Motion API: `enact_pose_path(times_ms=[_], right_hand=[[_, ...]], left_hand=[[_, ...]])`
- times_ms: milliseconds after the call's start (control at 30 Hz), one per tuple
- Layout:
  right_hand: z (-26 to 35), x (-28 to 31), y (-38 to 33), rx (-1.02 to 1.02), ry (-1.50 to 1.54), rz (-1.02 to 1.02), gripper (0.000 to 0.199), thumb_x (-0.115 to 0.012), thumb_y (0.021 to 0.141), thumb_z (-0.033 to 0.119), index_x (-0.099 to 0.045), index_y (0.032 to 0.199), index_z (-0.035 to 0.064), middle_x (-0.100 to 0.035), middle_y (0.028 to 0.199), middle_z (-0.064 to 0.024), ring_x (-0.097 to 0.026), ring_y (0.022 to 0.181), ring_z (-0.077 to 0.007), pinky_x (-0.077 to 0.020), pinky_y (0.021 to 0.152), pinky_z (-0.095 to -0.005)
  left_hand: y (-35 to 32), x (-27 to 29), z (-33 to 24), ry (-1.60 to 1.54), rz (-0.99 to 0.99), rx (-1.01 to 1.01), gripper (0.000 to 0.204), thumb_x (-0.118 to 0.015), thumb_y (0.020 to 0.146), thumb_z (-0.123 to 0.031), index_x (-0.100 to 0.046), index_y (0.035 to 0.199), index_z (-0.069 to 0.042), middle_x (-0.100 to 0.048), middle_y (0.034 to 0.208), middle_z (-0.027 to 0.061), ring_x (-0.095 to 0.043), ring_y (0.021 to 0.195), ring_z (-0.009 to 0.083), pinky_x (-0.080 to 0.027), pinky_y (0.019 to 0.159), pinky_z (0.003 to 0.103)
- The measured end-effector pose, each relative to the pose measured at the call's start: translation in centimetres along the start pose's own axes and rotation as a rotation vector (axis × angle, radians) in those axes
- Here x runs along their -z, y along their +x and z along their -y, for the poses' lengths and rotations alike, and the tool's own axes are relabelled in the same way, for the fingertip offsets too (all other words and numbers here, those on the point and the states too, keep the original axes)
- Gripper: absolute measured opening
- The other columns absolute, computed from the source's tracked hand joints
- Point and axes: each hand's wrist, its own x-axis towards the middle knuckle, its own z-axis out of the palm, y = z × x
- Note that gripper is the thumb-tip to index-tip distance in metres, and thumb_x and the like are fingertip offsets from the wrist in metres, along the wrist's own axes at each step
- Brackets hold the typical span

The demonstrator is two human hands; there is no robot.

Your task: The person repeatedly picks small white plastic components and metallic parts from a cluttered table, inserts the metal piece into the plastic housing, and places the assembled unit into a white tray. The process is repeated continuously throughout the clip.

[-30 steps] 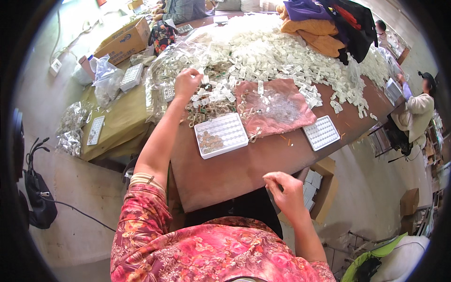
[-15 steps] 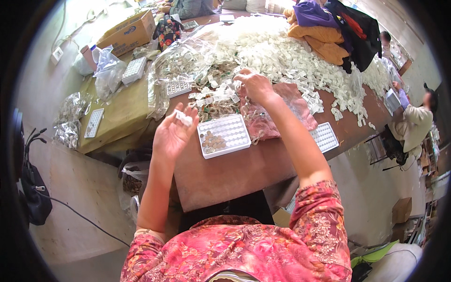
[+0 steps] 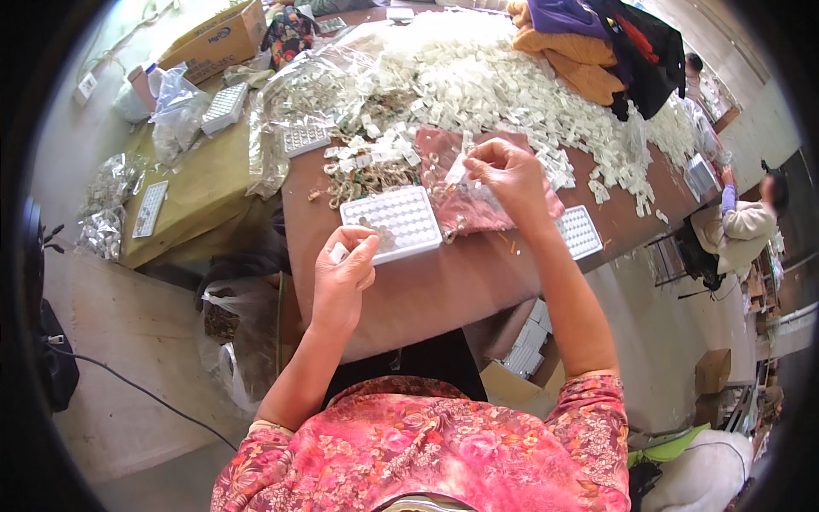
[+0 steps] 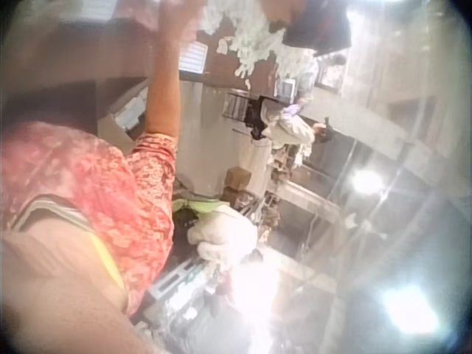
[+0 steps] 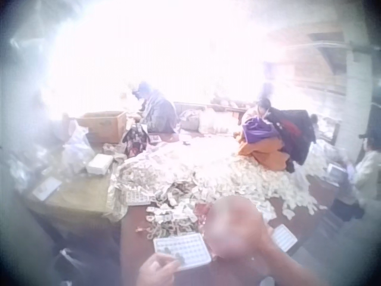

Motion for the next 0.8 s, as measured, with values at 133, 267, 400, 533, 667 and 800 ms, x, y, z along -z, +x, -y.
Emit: enact_pose_path(times_ms=[133, 267, 400, 533, 667, 800], right_hand=[[-2.4, -1.8, -1.6, -0.203, 0.214, 0.049, 0.013, -0.070, 0.087, 0.010, -0.065, 0.092, -0.0004, -0.068, 0.083, -0.0030, -0.065, 0.071, -0.0093, -0.0536, 0.067, -0.0221], [-3.7, -1.8, -1.9, -0.372, 0.313, 0.086, 0.023, -0.069, 0.088, 0.015, -0.066, 0.104, -0.0011, -0.069, 0.088, -0.0055, -0.066, 0.070, -0.0101, -0.0545, 0.065, -0.0221], [-3.3, -1.1, -2.2, -0.264, 0.121, 0.047, 0.028, -0.067, 0.090, 0.019, -0.067, 0.107, -0.0025, -0.069, 0.087, -0.0054, -0.066, 0.069, -0.0098, -0.0540, 0.062, -0.0206], [-1.7, -0.6, -3.4, -0.307, 0.174, 0.023, 0.030, -0.065, 0.092, 0.022, -0.067, 0.107, -0.0032, -0.068, 0.085, -0.0047, -0.065, 0.067, -0.0093, -0.0535, 0.063, -0.0208], [0.6, -0.8, -5.5, -0.336, 0.359, -0.022, 0.029, -0.063, 0.093, 0.022, -0.067, 0.106, -0.0031, -0.067, 0.085, -0.0044, -0.063, 0.066, -0.0085, -0.0525, 0.063, -0.0204], [2.5, -2.5, -8.1, -0.296, 0.476, 0.052, 0.026, -0.060, 0.095, 0.020, -0.067, 0.106, -0.0030, -0.067, 0.084, -0.0044, -0.063, 0.067, -0.0079, -0.0515, 0.062, -0.0204]], left_hand=[[-0.5, -1.2, 1.5, 0.279, -0.003, -0.063, 0.008, -0.064, 0.091, -0.008, -0.059, 0.097, -0.006, -0.047, 0.073, -0.0093, -0.030, 0.055, -0.0033, -0.020, 0.046, 0.016], [-1.6, -0.7, 1.8, 0.296, -0.031, -0.064, 0.008, -0.063, 0.092, -0.011, -0.060, 0.098, -0.006, -0.048, 0.074, -0.0090, -0.031, 0.055, -0.0036, -0.022, 0.046, 0.016], [-2.1, 0.1, 1.7, 0.260, -0.034, -0.042, 0.007, -0.063, 0.092, -0.011, -0.062, 0.097, -0.007, -0.049, 0.077, -0.0089, -0.039, 0.066, -0.0026, -0.031, 0.056, 0.015], [-1.7, -0.5, 2.3, 0.393, -0.014, -0.129, 0.016, -0.066, 0.090, -0.011, -0.061, 0.105, -0.007, -0.049, 0.076, -0.0075, -0.036, 0.059, -0.0007, -0.028, 0.051, 0.016], [-1.0, -2.1, 3.1, 0.855, -0.028, -0.562, 0.039, -0.075, 0.078, -0.010, -0.062, 0.115, -0.009, -0.056, 0.076, 0.0021, -0.054, 0.071, 0.0165, -0.047, 0.069, 0.029], [-0.1, -3.5, 3.8, 0.797, -0.049, -0.652, 0.051, -0.078, 0.075, -0.008, -0.060, 0.122, -0.010, -0.058, 0.081, -0.0009, -0.041, 0.065, 0.0093, -0.039, 0.061, 0.024]])
